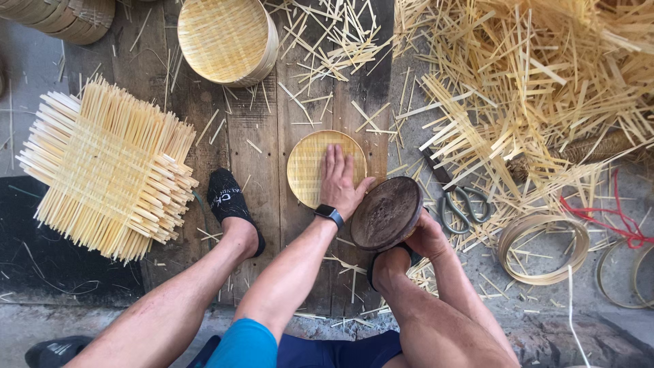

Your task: The person weaves thin bamboo strips into a flat square base, places a circular wooden mold on top, and uses shears to trim the excess strips around the mold.

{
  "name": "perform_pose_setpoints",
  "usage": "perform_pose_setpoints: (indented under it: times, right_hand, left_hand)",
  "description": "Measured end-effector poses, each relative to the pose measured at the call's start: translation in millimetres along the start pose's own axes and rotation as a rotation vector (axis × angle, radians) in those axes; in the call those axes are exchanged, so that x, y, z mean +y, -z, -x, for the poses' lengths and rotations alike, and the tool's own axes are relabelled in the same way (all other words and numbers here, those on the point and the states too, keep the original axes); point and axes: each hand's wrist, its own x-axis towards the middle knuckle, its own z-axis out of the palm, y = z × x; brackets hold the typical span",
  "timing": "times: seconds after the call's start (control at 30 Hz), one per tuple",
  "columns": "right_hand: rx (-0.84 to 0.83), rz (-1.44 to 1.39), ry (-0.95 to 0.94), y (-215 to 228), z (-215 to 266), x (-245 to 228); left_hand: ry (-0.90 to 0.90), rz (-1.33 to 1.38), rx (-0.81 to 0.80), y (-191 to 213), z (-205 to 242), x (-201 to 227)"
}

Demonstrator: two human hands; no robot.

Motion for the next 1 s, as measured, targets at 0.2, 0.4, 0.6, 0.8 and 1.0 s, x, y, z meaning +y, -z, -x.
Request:
perform_pose_setpoints:
  times: [0.2, 0.4, 0.6, 0.8, 1.0]
  right_hand:
    - [-0.013, -0.044, 0.007, 36, -4, 13]
    - [0.013, -0.047, 0.027, 38, -4, 12]
    - [-0.004, -0.048, 0.027, 50, -5, 15]
    - [0.009, -0.095, -0.015, 63, -5, 17]
    - [0.076, -0.065, -0.023, 60, -2, 13]
  left_hand:
    - [-0.153, 0.139, 0.146, -26, 24, -31]
    - [-0.553, -0.028, 0.343, 67, -31, -125]
    - [-0.180, -0.052, 0.500, 153, -115, -192]
    - [-0.074, 0.008, 0.428, 138, -137, -217]
    - [-0.059, 0.062, 0.422, 126, -141, -227]
